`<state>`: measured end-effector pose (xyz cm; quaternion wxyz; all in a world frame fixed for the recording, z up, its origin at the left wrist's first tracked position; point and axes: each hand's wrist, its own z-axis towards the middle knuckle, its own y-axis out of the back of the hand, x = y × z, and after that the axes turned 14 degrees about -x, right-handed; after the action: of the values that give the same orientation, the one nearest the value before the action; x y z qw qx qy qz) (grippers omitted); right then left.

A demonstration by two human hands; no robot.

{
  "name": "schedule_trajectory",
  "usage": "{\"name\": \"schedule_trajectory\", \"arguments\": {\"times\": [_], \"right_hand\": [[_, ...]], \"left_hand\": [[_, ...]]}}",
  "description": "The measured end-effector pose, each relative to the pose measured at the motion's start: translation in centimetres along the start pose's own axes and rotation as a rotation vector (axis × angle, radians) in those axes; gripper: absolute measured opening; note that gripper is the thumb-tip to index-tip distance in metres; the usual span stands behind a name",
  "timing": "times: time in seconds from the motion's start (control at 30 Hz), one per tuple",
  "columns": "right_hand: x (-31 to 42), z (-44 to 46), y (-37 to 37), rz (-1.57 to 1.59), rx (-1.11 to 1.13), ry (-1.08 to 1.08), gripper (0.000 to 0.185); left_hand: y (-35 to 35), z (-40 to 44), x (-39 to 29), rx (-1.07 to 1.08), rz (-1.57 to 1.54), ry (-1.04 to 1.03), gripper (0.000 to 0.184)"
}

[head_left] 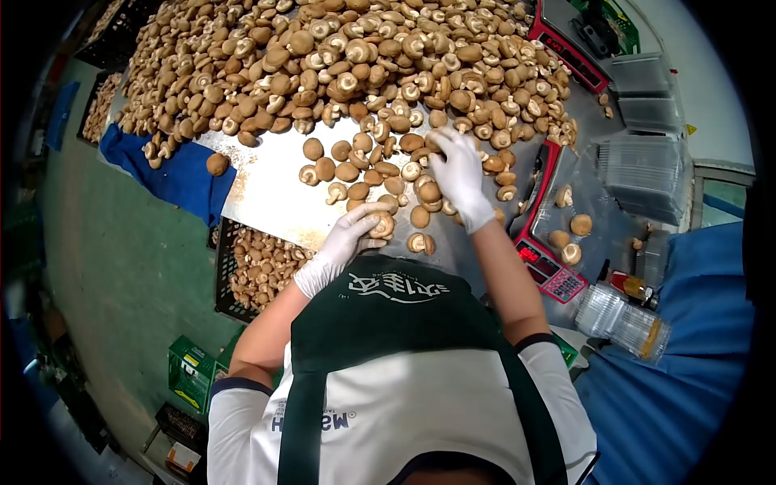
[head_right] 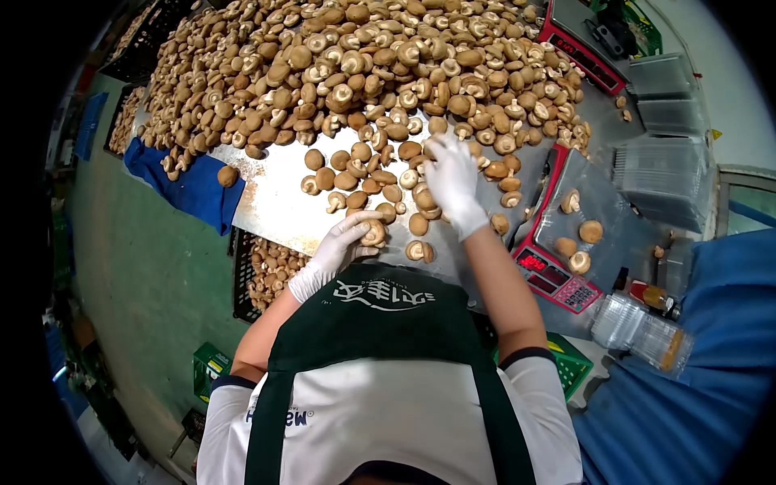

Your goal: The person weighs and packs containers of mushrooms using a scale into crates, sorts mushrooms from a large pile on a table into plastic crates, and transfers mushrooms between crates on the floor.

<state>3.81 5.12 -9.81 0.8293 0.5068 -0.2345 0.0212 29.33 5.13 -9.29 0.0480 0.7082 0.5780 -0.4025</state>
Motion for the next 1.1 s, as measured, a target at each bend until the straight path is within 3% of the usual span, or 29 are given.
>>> {"name": "schedule_trajectory", "arguments": {"times": [0.03, 0.17, 0.3, 0.33, 0.43, 0.47, 0.53, 0.57, 0.73, 0.77, 0.83, 0.9, 0.97, 1.1], "right_hand": [[-1.2, 0.6, -1.0, -0.112, 0.073, -0.001, 0.037], [-3.9, 2.3, -2.4, -0.065, 0.126, -0.034, 0.038], [-3.7, 1.5, -1.3, 0.595, -0.007, -0.399, 0.036], [-3.4, 1.2, -0.5, 0.717, 0.107, -0.512, 0.034], [-0.6, -0.2, 2.4, 0.865, 0.236, -0.558, 0.035], [1.5, -0.6, 4.0, 0.784, 0.258, -0.619, 0.036], [3.5, -3.6, 3.8, 0.895, 0.207, -0.437, 0.034], [4.1, -4.6, 3.9, 0.91, 0.379, -0.41, 0.035], [7.0, -7.6, 3.7, 0.96, 0.471, -0.511, 0.032], [7.4, -7.8, 3.7, 0.935, 0.358, -0.496, 0.027], [7.5, -8.0, 3.9, 0.859, 0.386, -0.472, 0.027], [7.1, -8.5, 3.6, 0.853, 0.488, -0.498, 0.027], [7.2, -8.9, 3.1, 0.906, 0.422, -0.321, 0.029], [6.7, -9.2, 2.4, 0.883, 0.554, -0.436, 0.032]], "left_hand": [[0.0, 0.0, 0.0, -0.018, -0.021, 0.005, 0.033], [0.2, 0.2, 0.1, 0.01, -0.159, 0.049, 0.035], [0.0, -0.1, 0.1, -0.005, -0.134, 0.078, 0.039], [0.0, -0.2, 0.0, 0.004, -0.113, 0.079, 0.042], [-0.6, -0.4, -0.5, 0.013, -0.08, 0.06, 0.046], [-0.5, -0.4, -0.5, 0.019, -0.098, 0.071, 0.047], [-0.4, 0.0, -0.4, 0.042, -0.13, 0.095, 0.05], [-0.4, 0.3, -0.1, 0.039, -0.166, 0.118, 0.052], [-0.4, 0.2, 0.4, -0.001, -0.214, 0.163, 0.055], [-0.3, 0.2, 0.6, -0.014, -0.204, 0.147, 0.055], [-0.1, -0.2, 0.5, -0.034, 0.09, 0.048, 0.04], [0.4, 0.0, 1.5, -0.003, 0.041, 0.045, 0.038], [0.8, -0.9, 1.4, -0.032, -0.079, 0.065, 0.036], [7.2, -1.8, 3.3, -0.126, -0.417, 0.033, 0.035]]}}
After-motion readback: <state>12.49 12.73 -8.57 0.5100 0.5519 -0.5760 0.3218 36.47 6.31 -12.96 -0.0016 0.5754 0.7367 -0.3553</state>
